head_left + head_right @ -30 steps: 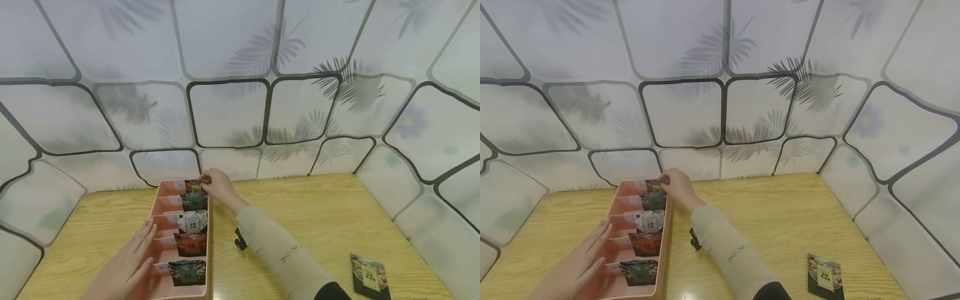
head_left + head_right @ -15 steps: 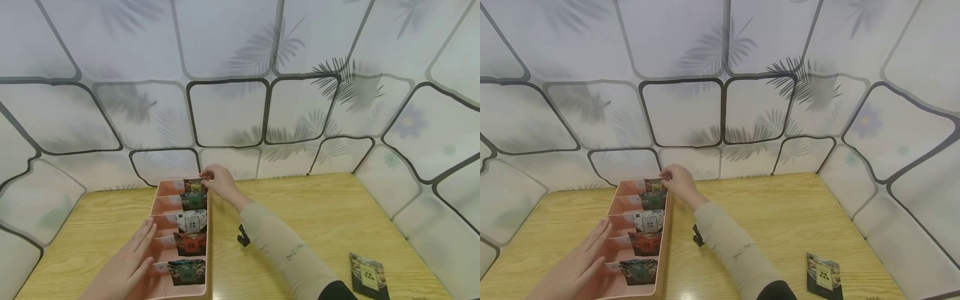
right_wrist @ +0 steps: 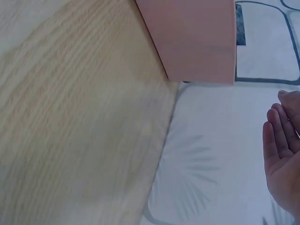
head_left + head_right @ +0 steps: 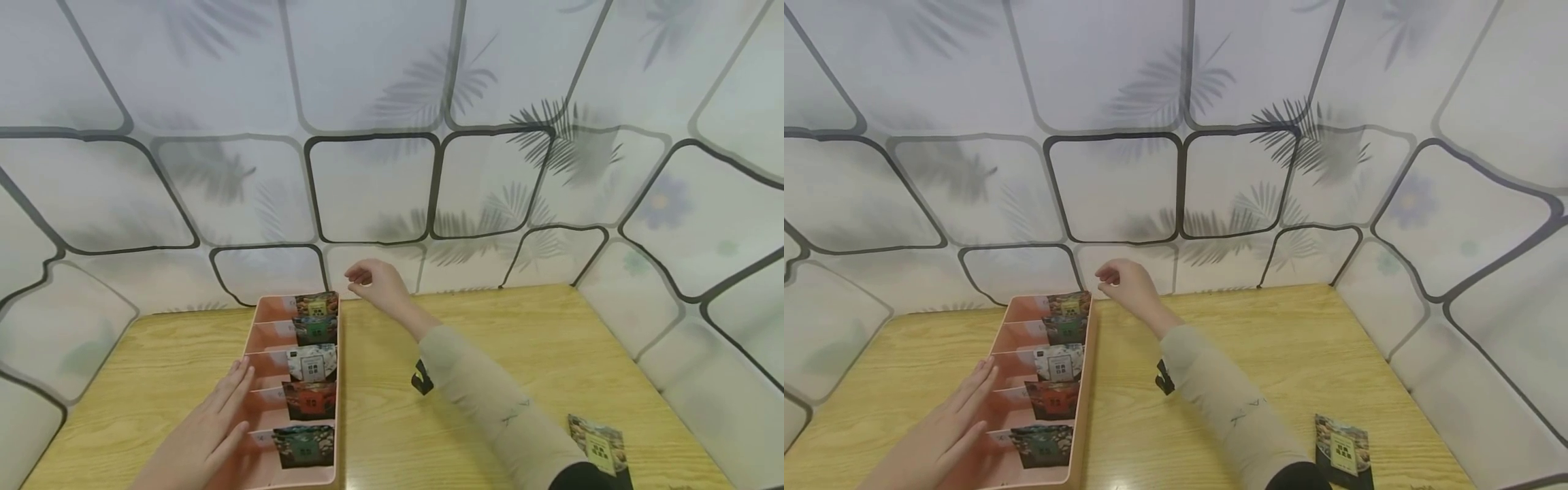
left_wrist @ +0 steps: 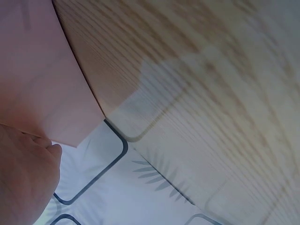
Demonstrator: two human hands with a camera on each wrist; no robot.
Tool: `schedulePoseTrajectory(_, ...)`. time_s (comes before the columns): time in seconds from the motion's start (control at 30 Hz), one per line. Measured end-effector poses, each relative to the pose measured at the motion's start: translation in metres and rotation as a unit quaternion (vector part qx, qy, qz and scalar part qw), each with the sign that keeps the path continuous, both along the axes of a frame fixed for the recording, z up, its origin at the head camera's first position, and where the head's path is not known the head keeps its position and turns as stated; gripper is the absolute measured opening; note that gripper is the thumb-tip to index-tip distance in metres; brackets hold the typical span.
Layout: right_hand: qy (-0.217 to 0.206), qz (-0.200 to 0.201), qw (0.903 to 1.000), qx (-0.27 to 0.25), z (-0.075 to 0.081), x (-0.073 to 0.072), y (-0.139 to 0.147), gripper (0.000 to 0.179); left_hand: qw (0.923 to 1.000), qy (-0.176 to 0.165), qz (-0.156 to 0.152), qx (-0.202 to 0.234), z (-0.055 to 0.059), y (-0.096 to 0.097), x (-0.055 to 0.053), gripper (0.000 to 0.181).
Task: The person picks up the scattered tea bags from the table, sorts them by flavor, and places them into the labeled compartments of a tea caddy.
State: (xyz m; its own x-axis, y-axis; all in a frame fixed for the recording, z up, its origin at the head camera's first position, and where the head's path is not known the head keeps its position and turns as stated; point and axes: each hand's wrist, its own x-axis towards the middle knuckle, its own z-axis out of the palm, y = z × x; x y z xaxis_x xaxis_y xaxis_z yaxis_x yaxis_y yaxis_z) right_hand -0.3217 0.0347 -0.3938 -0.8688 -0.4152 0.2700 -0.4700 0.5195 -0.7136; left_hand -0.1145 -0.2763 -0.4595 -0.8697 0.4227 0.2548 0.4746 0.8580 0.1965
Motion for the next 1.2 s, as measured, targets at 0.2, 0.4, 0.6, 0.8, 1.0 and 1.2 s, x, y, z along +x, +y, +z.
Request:
schedulePoseTrajectory(0.2, -0.003, 0.002, 1.0, -0.003, 0.009, 0.003, 0.025, 0.024, 1.0, 0.002, 0.003, -0.001, -0.001, 0.0, 0.001, 0.069)
schedulePoseTrajectory(0.4, 0.023, 0.018, 0.9996, 0.003, 0.017, 0.008, 0.052, 0.025, 1.0, -0.001, 0.006, 0.0, -0.002, -0.001, 0.001, 0.067)
schedulePoseTrajectory(0.6, 0.032, 0.029, 0.9991, -0.001, 0.029, 0.021, 0.084, 0.026, 1.0, 0.006, 0.001, 0.001, -0.004, -0.001, 0.001, 0.066)
schedulePoseTrajectory(0.8, 0.047, 0.029, 0.9985, 0.0, 0.041, 0.038, 0.121, 0.023, 1.0, 0.0, 0.006, 0.003, -0.004, -0.001, 0.001, 0.066)
schedulePoseTrajectory(1.0, 0.057, 0.012, 0.9982, 0.019, 0.052, 0.056, 0.159, 0.02, 1.0, -0.001, 0.005, 0.004, -0.004, -0.001, 0.0, 0.067)
schedulePoseTrajectory(1.2, 0.073, 0.001, 0.9961, 0.05, 0.055, 0.075, 0.198, 0.02, 1.0, -0.002, 0.003, 0.007, -0.004, 0.0, 0.0, 0.067)
